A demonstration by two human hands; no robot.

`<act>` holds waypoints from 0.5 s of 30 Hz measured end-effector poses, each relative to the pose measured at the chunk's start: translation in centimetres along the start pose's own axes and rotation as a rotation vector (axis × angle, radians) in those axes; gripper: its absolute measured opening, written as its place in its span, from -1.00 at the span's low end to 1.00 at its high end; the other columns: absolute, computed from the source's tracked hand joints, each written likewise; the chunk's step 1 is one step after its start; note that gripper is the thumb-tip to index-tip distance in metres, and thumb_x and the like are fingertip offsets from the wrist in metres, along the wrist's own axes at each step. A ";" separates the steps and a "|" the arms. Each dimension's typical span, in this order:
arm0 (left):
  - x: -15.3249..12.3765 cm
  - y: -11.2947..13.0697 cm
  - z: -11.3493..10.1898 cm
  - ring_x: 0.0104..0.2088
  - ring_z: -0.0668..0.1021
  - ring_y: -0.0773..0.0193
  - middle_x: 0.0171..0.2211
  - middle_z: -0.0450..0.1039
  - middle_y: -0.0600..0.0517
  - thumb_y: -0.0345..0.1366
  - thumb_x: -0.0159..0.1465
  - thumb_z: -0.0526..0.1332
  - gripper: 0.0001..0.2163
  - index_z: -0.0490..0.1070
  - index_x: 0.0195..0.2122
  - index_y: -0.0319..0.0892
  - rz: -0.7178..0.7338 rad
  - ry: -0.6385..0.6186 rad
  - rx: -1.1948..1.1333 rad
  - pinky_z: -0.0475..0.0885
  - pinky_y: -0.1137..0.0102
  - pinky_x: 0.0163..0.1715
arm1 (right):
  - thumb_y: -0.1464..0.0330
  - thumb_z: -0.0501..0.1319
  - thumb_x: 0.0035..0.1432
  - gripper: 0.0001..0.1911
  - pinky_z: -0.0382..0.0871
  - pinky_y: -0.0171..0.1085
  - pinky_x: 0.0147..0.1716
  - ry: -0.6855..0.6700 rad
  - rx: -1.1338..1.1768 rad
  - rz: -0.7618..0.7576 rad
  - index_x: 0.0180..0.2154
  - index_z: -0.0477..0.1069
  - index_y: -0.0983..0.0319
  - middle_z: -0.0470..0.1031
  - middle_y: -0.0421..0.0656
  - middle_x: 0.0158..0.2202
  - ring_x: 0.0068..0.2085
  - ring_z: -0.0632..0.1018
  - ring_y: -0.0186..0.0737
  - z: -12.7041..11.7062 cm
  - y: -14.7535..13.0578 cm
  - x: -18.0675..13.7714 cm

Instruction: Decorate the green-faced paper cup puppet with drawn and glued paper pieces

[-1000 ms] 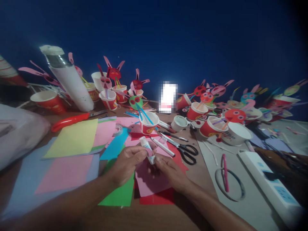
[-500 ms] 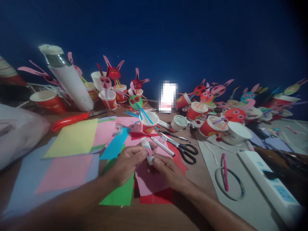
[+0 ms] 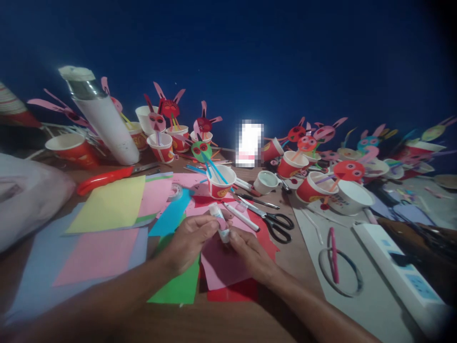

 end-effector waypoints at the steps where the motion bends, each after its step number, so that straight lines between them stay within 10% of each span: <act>1: 0.0 0.1 0.1 -0.47 0.43 0.35 -0.52 0.44 0.00 -0.29 0.08 0.29 -0.86 0.53 -0.42 -0.28 0.003 -0.005 -0.012 0.33 0.44 -0.40 | 0.13 -0.02 0.22 -0.62 0.14 -0.36 -0.45 -0.017 -0.001 0.000 -0.47 0.27 0.26 0.22 -0.24 -0.50 -0.45 0.25 -0.37 0.1 0.0 0.0; 9: 0.0 -0.4 0.0 -0.49 0.41 0.38 -0.52 0.41 0.02 -0.29 0.11 0.27 -0.86 0.52 -0.41 -0.28 -0.016 -0.006 -0.013 0.32 0.47 -0.44 | 0.25 0.25 0.04 -0.78 0.24 -0.36 -0.41 0.140 0.078 -0.016 -0.39 0.27 0.24 0.35 -0.25 -0.45 -0.44 0.33 -0.37 -0.5 0.8 0.1; 15: -0.1 0.3 0.0 -0.39 0.47 0.28 -0.40 0.48 -0.05 -0.30 0.09 0.27 -0.88 0.53 -0.43 -0.26 0.022 -0.002 0.016 0.35 0.41 -0.35 | 0.15 0.06 0.19 -0.69 0.20 -0.38 -0.45 0.016 0.048 -0.007 -0.32 0.34 0.27 0.28 -0.23 -0.46 -0.44 0.28 -0.39 0.2 0.0 -0.1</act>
Point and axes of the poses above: each hand's wrist, its own x-axis towards the middle knuckle, its own z-axis out of the palm, y = z × x, the point moved 9 cm from there along x, towards the middle knuckle
